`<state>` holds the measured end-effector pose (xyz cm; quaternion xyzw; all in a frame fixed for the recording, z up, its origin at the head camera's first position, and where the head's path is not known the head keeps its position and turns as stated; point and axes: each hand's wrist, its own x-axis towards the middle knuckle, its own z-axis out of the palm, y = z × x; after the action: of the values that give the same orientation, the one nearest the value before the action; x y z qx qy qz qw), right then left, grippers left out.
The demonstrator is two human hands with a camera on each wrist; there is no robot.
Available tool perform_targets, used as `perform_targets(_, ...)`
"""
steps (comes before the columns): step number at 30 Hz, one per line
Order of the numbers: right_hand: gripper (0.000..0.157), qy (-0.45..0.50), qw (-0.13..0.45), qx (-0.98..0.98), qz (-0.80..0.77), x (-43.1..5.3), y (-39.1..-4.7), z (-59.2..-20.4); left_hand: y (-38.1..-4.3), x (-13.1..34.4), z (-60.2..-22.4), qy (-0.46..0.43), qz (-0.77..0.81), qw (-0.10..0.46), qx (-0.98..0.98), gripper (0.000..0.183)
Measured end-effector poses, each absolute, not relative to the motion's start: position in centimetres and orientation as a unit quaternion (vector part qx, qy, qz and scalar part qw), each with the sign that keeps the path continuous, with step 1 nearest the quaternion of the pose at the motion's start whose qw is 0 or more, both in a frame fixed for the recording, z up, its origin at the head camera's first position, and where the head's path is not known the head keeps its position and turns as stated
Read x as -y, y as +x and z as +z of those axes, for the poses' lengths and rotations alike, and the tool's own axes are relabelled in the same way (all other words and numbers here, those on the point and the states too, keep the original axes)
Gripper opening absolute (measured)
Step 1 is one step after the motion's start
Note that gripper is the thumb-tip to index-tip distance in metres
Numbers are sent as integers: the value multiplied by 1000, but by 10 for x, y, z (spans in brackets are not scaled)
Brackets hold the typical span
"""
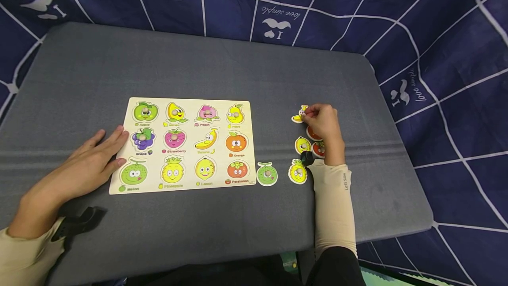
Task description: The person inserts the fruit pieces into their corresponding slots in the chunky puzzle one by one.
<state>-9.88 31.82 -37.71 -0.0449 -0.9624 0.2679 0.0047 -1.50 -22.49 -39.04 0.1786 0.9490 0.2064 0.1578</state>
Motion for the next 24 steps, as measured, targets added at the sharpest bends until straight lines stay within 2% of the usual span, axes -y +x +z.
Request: perform_targets(24, 16, -38, -4, 966, 257, -317, -98, -377, -14, 226, -391, 180, 210, 156, -948, 65)
